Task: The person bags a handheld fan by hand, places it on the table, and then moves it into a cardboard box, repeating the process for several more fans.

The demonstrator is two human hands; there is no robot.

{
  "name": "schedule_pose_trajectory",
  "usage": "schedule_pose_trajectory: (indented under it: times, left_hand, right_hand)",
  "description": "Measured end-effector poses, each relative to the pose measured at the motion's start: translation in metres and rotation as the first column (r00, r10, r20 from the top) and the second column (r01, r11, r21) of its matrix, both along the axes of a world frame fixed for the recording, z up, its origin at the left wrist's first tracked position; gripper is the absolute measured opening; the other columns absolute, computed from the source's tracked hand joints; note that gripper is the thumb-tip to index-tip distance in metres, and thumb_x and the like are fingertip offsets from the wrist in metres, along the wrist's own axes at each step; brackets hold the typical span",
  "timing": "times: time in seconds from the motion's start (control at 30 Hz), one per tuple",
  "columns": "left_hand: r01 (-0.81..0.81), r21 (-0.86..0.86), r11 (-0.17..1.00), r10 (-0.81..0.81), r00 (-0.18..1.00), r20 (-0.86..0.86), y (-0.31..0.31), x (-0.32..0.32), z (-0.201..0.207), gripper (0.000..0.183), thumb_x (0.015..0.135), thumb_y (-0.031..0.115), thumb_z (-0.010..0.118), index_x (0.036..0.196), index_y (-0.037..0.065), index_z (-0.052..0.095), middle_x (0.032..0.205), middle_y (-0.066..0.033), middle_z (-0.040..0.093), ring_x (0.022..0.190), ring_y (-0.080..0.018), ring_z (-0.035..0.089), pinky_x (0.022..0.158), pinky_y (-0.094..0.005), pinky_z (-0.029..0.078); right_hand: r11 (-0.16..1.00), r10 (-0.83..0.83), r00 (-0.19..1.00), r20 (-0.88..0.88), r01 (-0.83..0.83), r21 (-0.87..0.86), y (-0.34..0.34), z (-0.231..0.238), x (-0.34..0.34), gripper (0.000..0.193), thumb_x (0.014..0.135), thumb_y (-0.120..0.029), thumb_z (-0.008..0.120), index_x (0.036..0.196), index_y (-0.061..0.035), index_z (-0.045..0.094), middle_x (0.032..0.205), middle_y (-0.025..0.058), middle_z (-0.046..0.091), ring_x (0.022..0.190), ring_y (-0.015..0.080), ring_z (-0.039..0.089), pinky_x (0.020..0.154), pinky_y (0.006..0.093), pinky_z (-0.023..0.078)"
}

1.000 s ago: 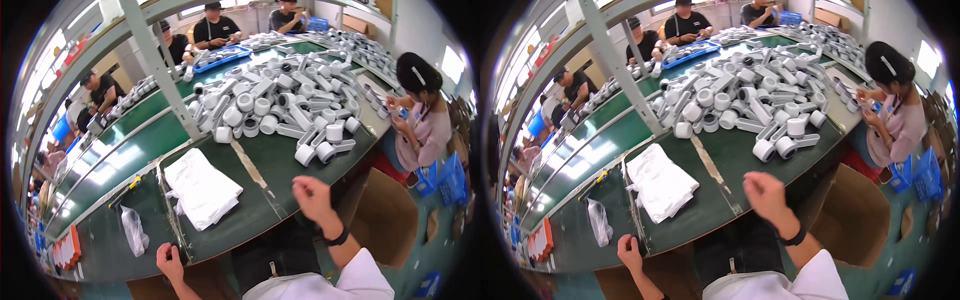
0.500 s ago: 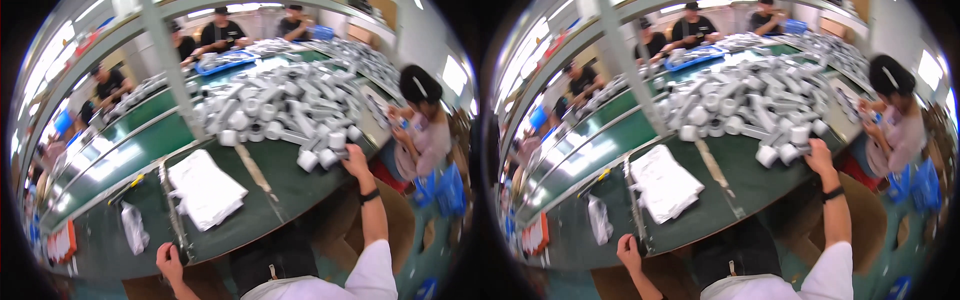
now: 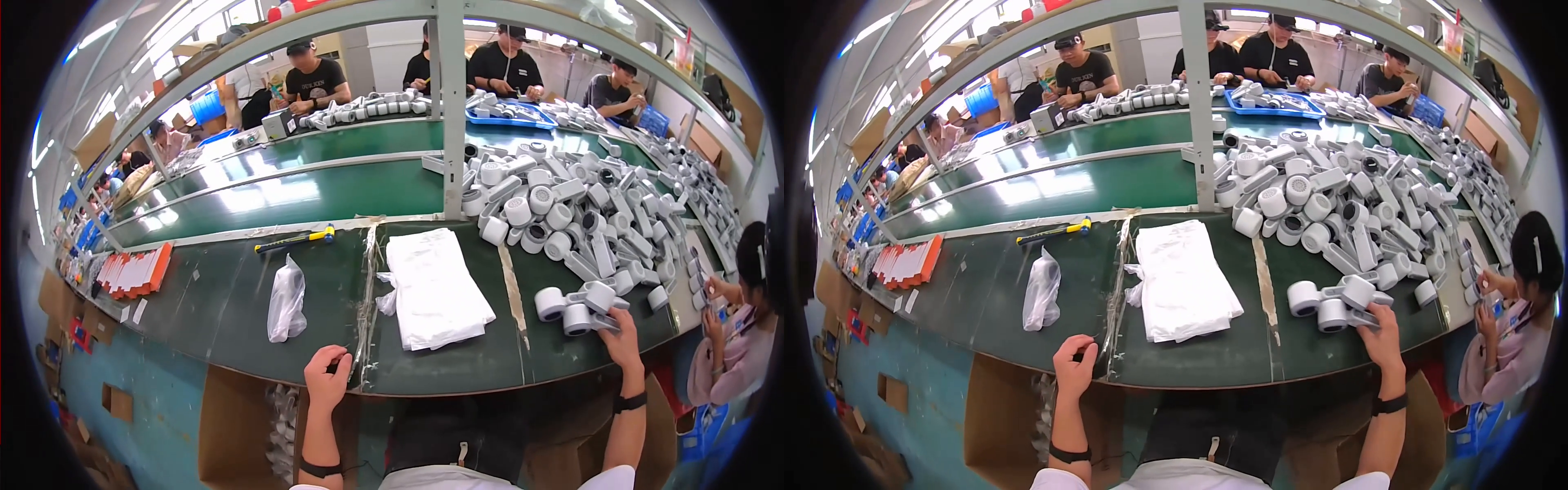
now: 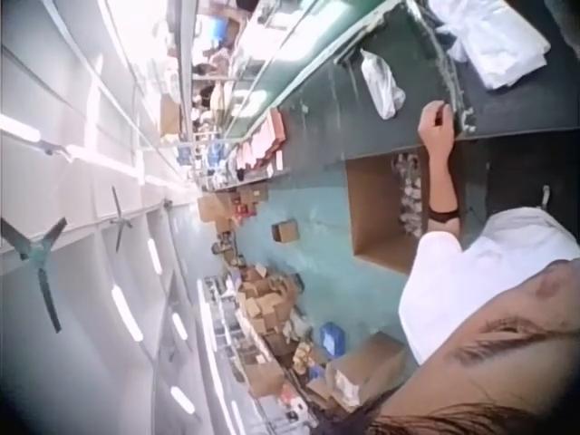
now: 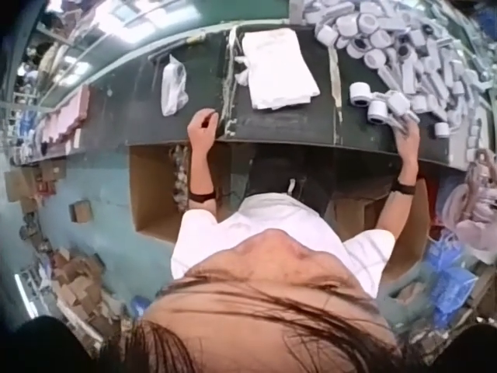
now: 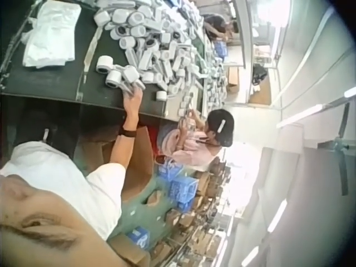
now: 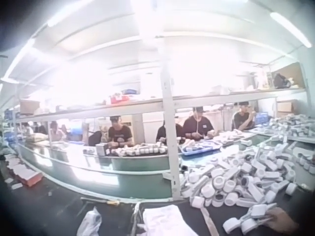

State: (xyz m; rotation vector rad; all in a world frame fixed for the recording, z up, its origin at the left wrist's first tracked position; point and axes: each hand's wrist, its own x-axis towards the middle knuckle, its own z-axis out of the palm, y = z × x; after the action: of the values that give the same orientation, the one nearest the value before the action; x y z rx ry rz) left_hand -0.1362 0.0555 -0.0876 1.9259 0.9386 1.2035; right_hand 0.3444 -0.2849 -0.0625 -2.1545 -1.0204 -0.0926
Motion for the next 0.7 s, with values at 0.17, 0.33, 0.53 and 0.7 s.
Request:
schedule_pose_trajectory:
  times: [0.17,0.33,0.53,0.7]
  left_hand:
    - [-0.020,0.022,1.000,0.021,0.999,-0.034,0.005,0.002,-0.004,0.010,0.082,0.001,0.068,0.091,-0.003,0.066,0.092,-0.0105,0.066,0.079,-0.0173,0.063,0.073,-0.0267,0.051]
    - [-0.015,0.019,1.000,0.017,0.997,-0.082,0.004,-0.006,-0.005,0.010,0.086,0.003,0.065,0.094,-0.002,0.064,0.096,-0.0088,0.064,0.081,-0.0162,0.060,0.073,-0.0269,0.049]
    - [0.017,0.007,1.000,-0.016,0.996,-0.089,-0.001,0.005,-0.007,0.008,0.090,0.003,0.062,0.096,-0.002,0.063,0.097,-0.0046,0.062,0.082,-0.0118,0.056,0.074,-0.0243,0.047]
    - [-0.006,-0.015,1.000,0.005,0.997,-0.077,0.003,-0.007,-0.009,0.008,0.090,0.003,0.063,0.096,-0.002,0.063,0.096,-0.0047,0.062,0.082,-0.0117,0.057,0.073,-0.0242,0.047]
  right_hand:
    - [0.987,0.154,0.987,0.040,-0.152,-0.044,0.028,0.039,-0.025,0.048,0.067,0.001,0.073,0.113,-0.0049,0.062,0.109,0.0124,0.060,0.103,0.0309,0.059,0.090,0.0368,0.048]
    - [0.976,0.204,0.963,-0.177,-0.215,-0.046,0.014,0.052,-0.017,0.035,0.066,0.002,0.077,0.099,-0.0070,0.069,0.097,0.0045,0.056,0.093,0.0205,0.059,0.083,0.0311,0.048]
    - [0.990,0.139,0.887,-0.441,-0.107,0.097,-0.037,0.039,-0.010,0.036,0.066,0.005,0.076,0.100,-0.0058,0.068,0.098,0.0006,0.061,0.092,0.0140,0.058,0.082,0.0273,0.046]
    - [0.980,0.128,0.781,-0.611,-0.006,0.198,-0.031,0.023,-0.008,0.037,0.070,0.004,0.073,0.105,-0.0052,0.065,0.098,-0.0002,0.064,0.090,0.0111,0.059,0.081,0.0261,0.047]
